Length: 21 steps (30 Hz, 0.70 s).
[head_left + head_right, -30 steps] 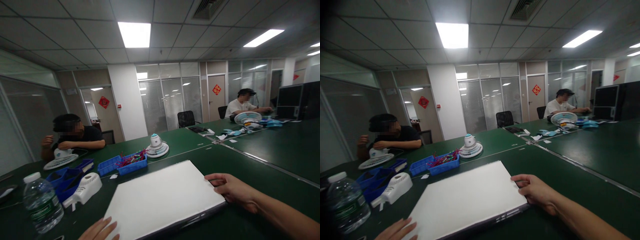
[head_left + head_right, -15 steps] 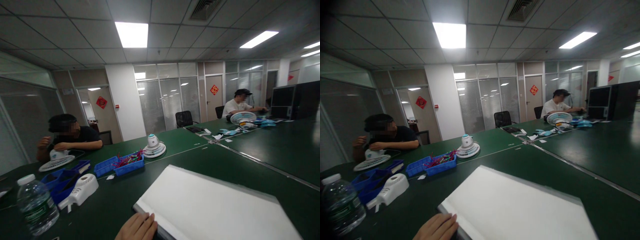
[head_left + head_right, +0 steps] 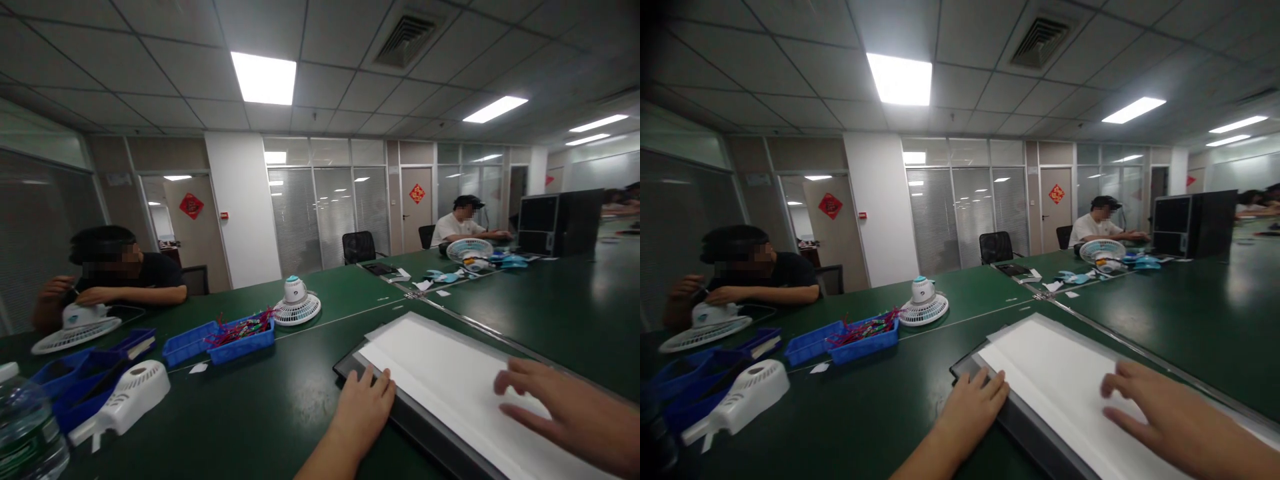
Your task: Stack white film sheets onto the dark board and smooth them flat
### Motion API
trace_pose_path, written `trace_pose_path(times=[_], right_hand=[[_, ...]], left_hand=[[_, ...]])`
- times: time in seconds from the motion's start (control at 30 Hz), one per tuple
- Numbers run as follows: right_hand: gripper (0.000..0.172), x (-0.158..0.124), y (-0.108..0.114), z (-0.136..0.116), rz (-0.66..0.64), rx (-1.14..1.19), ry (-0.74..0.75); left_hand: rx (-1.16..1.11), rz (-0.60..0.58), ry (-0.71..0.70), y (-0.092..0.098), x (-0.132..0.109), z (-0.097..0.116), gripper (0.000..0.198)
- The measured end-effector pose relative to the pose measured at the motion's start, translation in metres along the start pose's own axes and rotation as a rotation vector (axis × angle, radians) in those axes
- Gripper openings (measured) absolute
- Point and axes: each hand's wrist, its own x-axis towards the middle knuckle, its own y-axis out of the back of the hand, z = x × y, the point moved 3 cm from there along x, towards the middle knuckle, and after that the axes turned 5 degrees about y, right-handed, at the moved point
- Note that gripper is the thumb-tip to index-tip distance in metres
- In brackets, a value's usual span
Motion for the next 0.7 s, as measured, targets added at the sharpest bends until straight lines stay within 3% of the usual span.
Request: trace_pose_path(times=[0.07,0.17,0.27,0.33,0.5,0.7], right_hand=[[0.062,0.006,-0.021,-0.008,-0.185,-0.02,-0.053],[0.083,0.001,-0.064,-0.009,-0.282,-0.066,-0.09],[0.073,-0.005,-0.104,-0.002,-0.295,-0.129,-0.019],[0.064,-0.004,-0.119,0.007,-0.277,-0.142,0.004],[0.059,0.012,-0.123,0.034,-0.191,-0.158,0.014],[0.06,0.043,-0.114,0.069,-0.188,-0.146,-0.034]], left_hand=[[-0.02,-0.012,0.028,-0.007,0.014,0.0,0.038],[-0.047,-0.023,0.055,-0.016,0.029,0.0,0.04],[-0.066,-0.033,0.065,-0.019,0.032,-0.003,0.045],[-0.071,-0.053,0.078,-0.019,0.027,-0.007,0.048],[-0.082,-0.144,0.068,-0.007,-0.009,-0.022,0.037],[-0.015,-0.211,0.048,0.023,-0.088,-0.043,0.042]])
